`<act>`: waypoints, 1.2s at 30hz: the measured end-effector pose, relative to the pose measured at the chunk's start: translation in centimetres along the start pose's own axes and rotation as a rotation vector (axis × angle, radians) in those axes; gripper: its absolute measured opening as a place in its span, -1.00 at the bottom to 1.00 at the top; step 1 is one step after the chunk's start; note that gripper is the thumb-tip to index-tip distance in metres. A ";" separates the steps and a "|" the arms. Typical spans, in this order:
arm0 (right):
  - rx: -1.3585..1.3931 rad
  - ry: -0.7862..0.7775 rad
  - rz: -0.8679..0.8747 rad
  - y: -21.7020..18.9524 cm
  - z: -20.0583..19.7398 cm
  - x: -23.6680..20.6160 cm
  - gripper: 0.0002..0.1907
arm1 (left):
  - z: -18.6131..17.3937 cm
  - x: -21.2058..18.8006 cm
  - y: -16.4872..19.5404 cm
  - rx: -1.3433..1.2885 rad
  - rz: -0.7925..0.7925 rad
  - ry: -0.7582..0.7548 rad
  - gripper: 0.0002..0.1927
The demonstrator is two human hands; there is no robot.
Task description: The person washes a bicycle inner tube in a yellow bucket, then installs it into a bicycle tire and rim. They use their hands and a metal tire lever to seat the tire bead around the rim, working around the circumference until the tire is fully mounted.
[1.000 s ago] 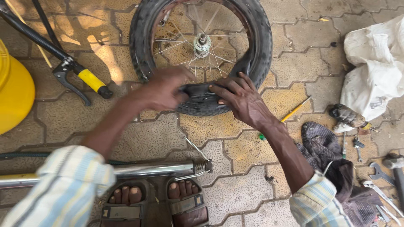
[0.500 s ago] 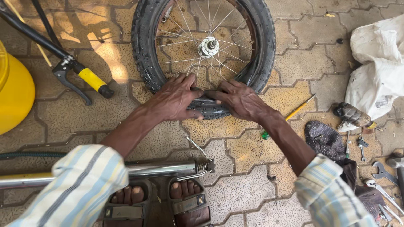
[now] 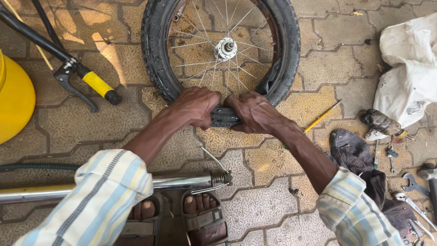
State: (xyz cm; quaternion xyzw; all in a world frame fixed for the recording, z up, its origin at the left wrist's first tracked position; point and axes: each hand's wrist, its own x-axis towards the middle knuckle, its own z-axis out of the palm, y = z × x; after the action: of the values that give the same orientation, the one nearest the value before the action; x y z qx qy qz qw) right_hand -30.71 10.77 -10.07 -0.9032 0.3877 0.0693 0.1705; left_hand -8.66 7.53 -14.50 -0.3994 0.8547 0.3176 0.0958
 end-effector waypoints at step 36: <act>0.271 0.107 0.149 -3.0 0.1 -0.8 -0.29 | 1.8 -0.9 -0.9 0.116 0.126 0.160 -0.41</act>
State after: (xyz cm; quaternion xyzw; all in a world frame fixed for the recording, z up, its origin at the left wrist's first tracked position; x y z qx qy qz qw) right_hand -29.11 13.26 -9.19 -0.8432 0.4678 -0.0196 0.2642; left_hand -7.56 8.78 -15.88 -0.3628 0.8999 0.2403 0.0299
